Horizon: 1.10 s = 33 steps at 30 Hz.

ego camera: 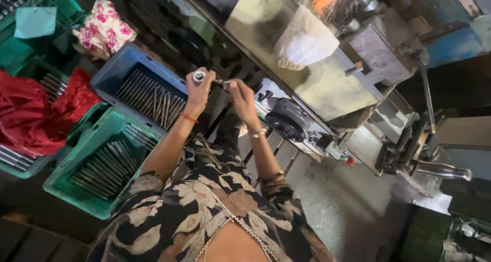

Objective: The person repeatedly picks up small metal rods from a blue tray, places them into a grinding machine, and operates a lever to grind the ends. After each cycle, the person removes the rod and places it into a green tray.

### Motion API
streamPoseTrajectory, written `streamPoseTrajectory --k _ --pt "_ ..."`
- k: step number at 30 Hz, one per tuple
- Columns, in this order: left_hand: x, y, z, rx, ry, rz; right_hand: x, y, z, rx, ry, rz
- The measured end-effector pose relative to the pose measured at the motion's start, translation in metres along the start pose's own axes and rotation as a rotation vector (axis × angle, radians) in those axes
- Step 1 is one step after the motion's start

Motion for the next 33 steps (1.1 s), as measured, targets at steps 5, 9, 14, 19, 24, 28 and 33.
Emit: streamPoseTrajectory --k 5,9,14,19,24,28,33 --pt "0.014 0.003 -0.008 -0.003 0.032 0.0 -0.038 -0.009 -0.006 -0.038 -0.009 0.205" --pt "0.029 0.026 -0.011 -0.087 0.049 0.022 -0.049 -0.01 -0.006 -0.045 0.032 0.094" --pt "0.035 0.107 -0.025 -0.907 -0.134 0.887 -0.066 -0.007 0.001 -0.024 -0.057 -0.109" --pt "0.077 0.07 -0.017 -0.34 0.101 0.369 -0.102 -0.006 0.008 -0.124 -0.145 0.117" --pt "0.093 0.077 -0.022 -0.461 0.183 0.468 -0.127 -0.016 0.009 -0.168 -0.291 0.091" --pt "0.114 0.064 -0.015 -0.268 0.393 0.315 -0.139 -0.008 0.017 -0.245 -0.273 0.258" --pt "0.099 0.074 -0.01 -0.371 0.354 0.429 -0.14 0.01 0.017 -0.237 -0.156 0.344"
Point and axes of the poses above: each hand's wrist, its own z-axis towards the middle knuckle, its own x-axis out of the back of the hand, y = z × x, the point moved 8 cm from there along z, towards the middle knuckle, and after that the axes turned 14 degrees about -x, right-handed, at the moved point
